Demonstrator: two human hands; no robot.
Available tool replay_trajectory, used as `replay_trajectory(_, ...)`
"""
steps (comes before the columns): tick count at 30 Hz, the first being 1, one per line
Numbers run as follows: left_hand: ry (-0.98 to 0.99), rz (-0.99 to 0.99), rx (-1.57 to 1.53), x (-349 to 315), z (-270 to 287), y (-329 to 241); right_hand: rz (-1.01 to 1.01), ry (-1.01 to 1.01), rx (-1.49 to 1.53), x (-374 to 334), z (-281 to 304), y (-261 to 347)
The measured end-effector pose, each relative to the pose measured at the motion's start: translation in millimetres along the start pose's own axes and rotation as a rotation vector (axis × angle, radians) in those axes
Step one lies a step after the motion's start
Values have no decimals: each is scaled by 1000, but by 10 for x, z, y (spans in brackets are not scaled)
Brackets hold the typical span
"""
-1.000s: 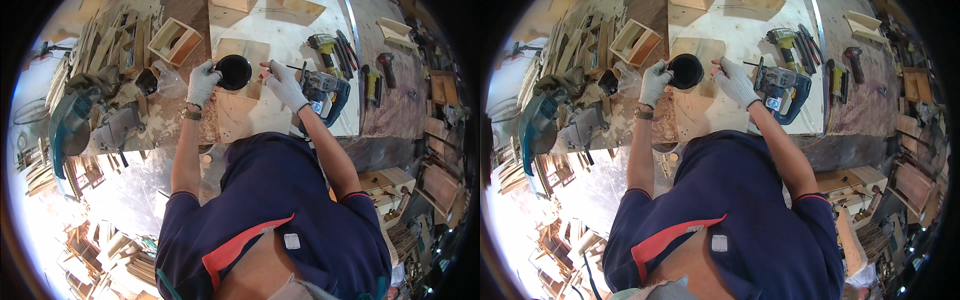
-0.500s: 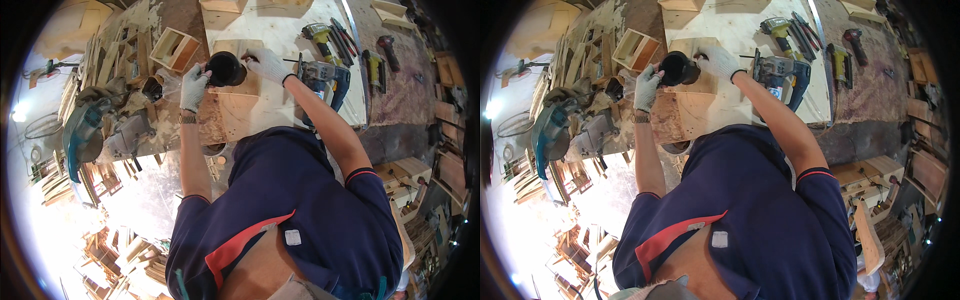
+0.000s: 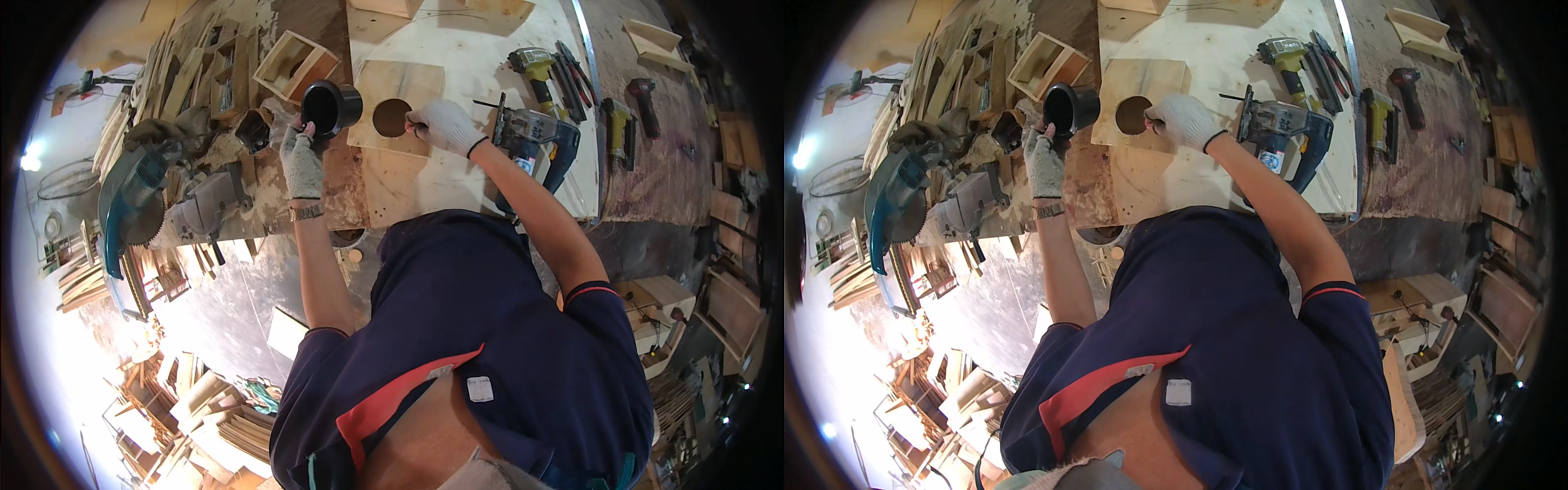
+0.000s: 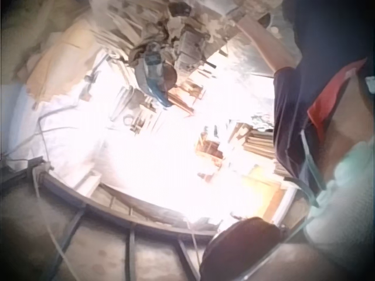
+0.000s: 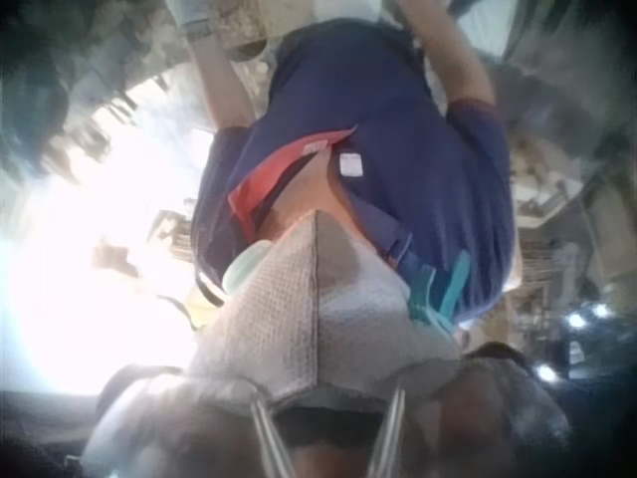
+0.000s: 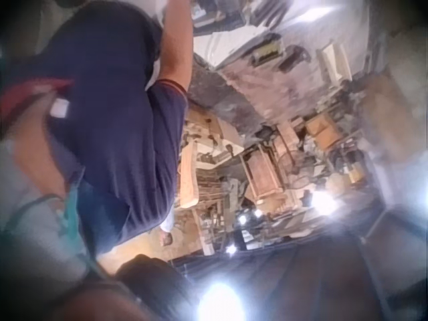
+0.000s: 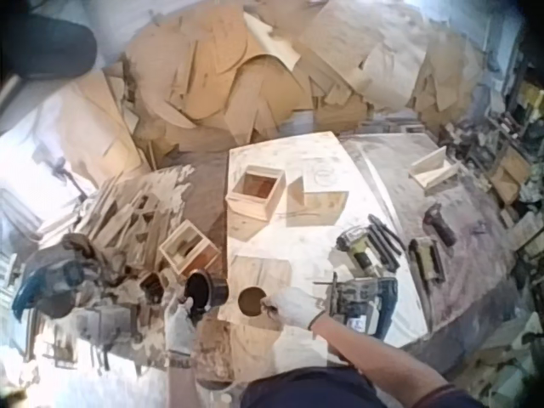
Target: The person uses a handheld power drill to cut circular holes in small wooden boxes. They then insert black cylindrical components into the holes and test the fit by placing the boxes together. The person repeats this process on multiple boxes.
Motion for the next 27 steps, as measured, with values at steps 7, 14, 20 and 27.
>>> replay_trajectory(7,-8,-22,-186,-98,193,153,-42,351,-35,-204,37,181)
replay_trajectory(14,-58,9,-293,-226,156,190,157,5,-49,17,147,192)
replay_trajectory(20,-63,31,-329,-298,205,282,135,-15,-75,164,64,58)
replay_trajectory(27,-103,47,-362,-457,335,361,-143,340,-264,-34,300,334)
Point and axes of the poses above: each hand's wrist, its own x-axis towards the middle knuckle, its own z-axis out of the back of the hand, y = z × x, the point moved 5 cm from there along x, towards the middle knuckle, and after that the axes turned 12 degrees about x, right-handed, at the moved point
